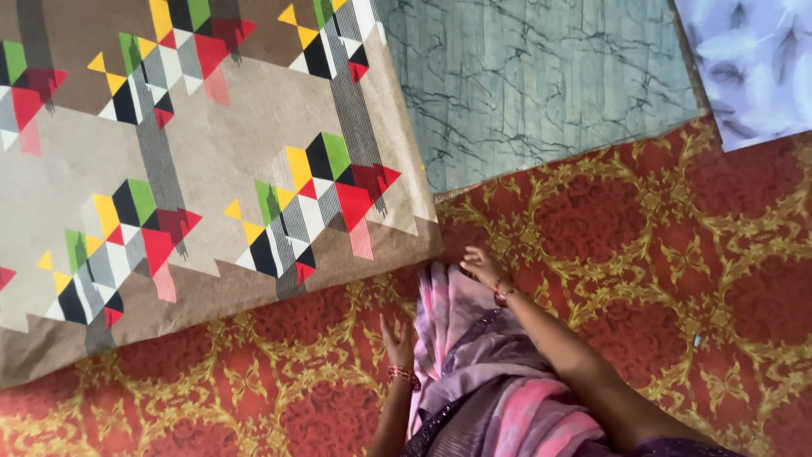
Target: The person folds a large patterned textile on a bed by hand. They repeatedly lift, fold, and smooth the fabric, working from one side to the other to create a compact stack.
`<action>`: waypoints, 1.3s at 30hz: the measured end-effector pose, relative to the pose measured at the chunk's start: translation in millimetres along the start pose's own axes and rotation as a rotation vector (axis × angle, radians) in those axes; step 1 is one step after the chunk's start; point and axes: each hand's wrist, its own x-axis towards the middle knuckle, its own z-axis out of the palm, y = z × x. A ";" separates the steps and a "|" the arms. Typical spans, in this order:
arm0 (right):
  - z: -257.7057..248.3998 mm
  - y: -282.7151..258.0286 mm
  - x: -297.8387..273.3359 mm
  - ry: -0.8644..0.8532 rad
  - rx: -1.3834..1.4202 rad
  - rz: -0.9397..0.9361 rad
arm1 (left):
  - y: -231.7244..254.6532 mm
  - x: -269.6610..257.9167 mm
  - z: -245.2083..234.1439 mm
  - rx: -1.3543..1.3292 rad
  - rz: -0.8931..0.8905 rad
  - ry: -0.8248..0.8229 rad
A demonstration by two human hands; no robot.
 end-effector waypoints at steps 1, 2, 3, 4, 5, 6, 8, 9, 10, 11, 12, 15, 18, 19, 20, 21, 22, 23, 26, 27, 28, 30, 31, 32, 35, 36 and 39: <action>-2.5 2.9 -3.4 0.022 -0.051 0.067 | -6.6 4.4 1.1 -0.234 -0.044 -0.016; -6.2 7.2 -7.7 0.019 -0.128 0.087 | -14.1 7.0 5.0 -0.469 -0.098 -0.027; -9.5 11.3 -10.6 0.017 -0.205 0.107 | -21.5 14.7 8.3 -0.441 -0.099 -0.017; -11.8 16.6 -16.2 0.010 -0.284 0.131 | -30.1 17.5 8.5 -0.412 -0.107 -0.005; -12.6 20.8 -17.6 0.009 -0.317 0.131 | -36.5 21.3 8.5 -0.383 -0.116 0.007; -12.8 24.7 -18.0 0.000 -0.355 0.133 | -42.4 26.9 10.1 -0.485 -0.156 -0.014; -9.4 32.6 -17.2 -0.005 -0.350 0.131 | -54.9 38.7 12.1 -0.604 -0.232 -0.001; -8.6 32.9 -9.5 -0.001 -0.309 0.127 | -61.8 48.0 16.8 -0.620 -0.269 0.032; -3.8 39.0 -9.7 0.002 -0.260 0.140 | -68.3 50.7 15.9 -0.616 -0.128 0.004; 1.4 44.8 -5.0 -0.008 -0.174 0.120 | -74.6 52.8 16.3 -0.609 0.013 -0.026; 6.1 49.2 7.5 -0.013 -0.090 0.093 | -79.9 58.8 17.7 -0.588 -0.135 -0.002; 19.9 69.2 37.3 -0.022 -0.244 0.141 | -102.8 80.8 25.7 -0.573 -0.315 0.032; 29.8 94.5 71.1 -0.031 -0.001 0.297 | -136.6 96.0 43.0 -0.560 -0.382 0.116; 32.8 103.8 82.2 -0.008 0.079 0.323 | -148.6 104.5 50.8 -0.427 -0.403 0.115; 35.8 114.1 91.0 0.012 0.171 0.372 | -161.1 109.2 57.2 -0.291 -0.428 0.106; 40.7 124.5 97.1 0.035 0.263 0.421 | -172.4 107.5 63.4 -0.360 -0.460 0.131; 44.0 132.9 106.1 0.023 0.270 0.411 | -181.0 115.3 74.6 -0.476 -0.507 0.157; 47.0 141.1 112.1 0.012 0.276 0.402 | -188.3 121.1 85.0 -0.591 -0.563 0.187; 57.7 165.8 125.0 -0.043 0.387 0.364 | -206.1 133.3 107.1 -0.799 -0.715 0.267; 60.3 174.1 127.2 -0.063 0.440 0.353 | -210.7 139.1 113.2 -0.837 -0.702 0.284; 61.8 181.7 131.0 -0.057 0.444 0.291 | -214.2 145.9 120.2 -0.881 -0.690 0.298; 63.0 194.3 135.5 -0.044 0.453 0.162 | -219.7 155.7 130.7 -0.968 -0.658 0.325; 59.0 200.3 133.1 -0.055 0.471 0.161 | -221.4 155.6 134.9 -1.001 -0.613 0.336; 56.3 204.2 133.2 -0.063 0.490 0.158 | -222.3 157.3 138.3 -1.033 -0.567 0.344; 47.5 201.6 134.4 -0.052 0.528 0.168 | -213.4 154.8 145.1 -0.998 -0.587 0.332; 44.7 197.1 127.2 -0.041 0.538 0.177 | -207.3 146.3 143.3 -0.963 -0.624 0.321; 44.6 171.5 119.2 -0.006 0.601 0.253 | -183.0 141.5 142.3 -1.015 -0.598 0.330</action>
